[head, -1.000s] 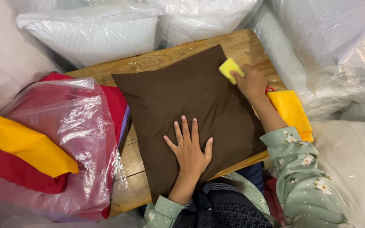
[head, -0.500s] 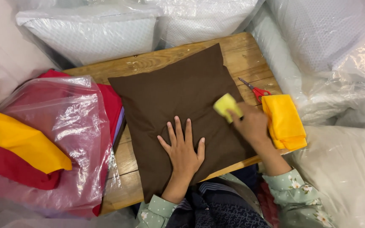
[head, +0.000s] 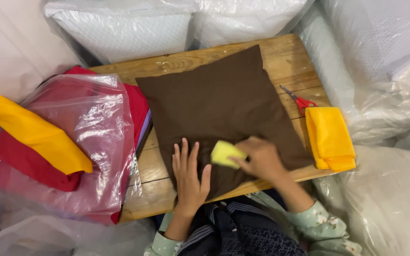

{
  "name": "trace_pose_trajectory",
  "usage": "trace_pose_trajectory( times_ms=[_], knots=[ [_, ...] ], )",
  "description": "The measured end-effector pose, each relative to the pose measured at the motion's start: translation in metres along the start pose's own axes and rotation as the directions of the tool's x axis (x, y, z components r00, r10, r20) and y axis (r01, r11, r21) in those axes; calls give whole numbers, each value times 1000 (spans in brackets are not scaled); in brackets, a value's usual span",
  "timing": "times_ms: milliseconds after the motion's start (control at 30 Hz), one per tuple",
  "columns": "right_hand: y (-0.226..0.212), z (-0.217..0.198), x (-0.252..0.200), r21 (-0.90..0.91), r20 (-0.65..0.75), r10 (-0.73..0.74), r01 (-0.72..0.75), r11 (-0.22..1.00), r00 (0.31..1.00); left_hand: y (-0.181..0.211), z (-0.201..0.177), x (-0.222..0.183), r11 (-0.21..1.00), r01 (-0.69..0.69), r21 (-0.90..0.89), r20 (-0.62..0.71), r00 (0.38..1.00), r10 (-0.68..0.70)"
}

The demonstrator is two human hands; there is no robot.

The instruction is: The person wipes a brown pillowcase with a yellow sponge, places it inside a clear plastic bag, and then folds a red cloth by hand.

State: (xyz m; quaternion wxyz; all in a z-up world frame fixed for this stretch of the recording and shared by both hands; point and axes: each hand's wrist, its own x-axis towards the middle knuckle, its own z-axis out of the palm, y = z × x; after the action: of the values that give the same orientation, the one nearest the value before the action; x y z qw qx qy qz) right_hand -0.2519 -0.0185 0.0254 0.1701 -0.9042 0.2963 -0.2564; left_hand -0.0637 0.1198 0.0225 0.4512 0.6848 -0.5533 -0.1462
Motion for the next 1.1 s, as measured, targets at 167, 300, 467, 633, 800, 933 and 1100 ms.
trace_pose_trajectory(
  times_ms=[167,300,467,633,800,933,1100],
  knots=[
    [122,-44,-22,-411,-421,189,-372,832,887,-13,1,-10,960,-58,274,141,990,20],
    [72,-52,-22,-103,-562,357,-491,865,746,-12,7,-3,927,-49,371,110,994,8],
    [-38,4,-13,139,-148,180,-160,977,973,-22,7,-10,891,-64,449,135,991,3],
    [39,0,-16,-35,-68,158,-160,986,985,-29,0,-14,860,-9,510,92,995,-44],
    [161,-40,-50,-499,-612,175,-548,671,771,-24,-2,-12,892,-6,452,81,996,-35],
    [64,-38,-19,-135,-606,320,-490,861,729,-25,1,-13,897,8,441,76,996,-46],
    [-64,22,11,210,-48,-86,95,973,995,-20,1,-13,862,65,502,10,997,-81]
  ],
)
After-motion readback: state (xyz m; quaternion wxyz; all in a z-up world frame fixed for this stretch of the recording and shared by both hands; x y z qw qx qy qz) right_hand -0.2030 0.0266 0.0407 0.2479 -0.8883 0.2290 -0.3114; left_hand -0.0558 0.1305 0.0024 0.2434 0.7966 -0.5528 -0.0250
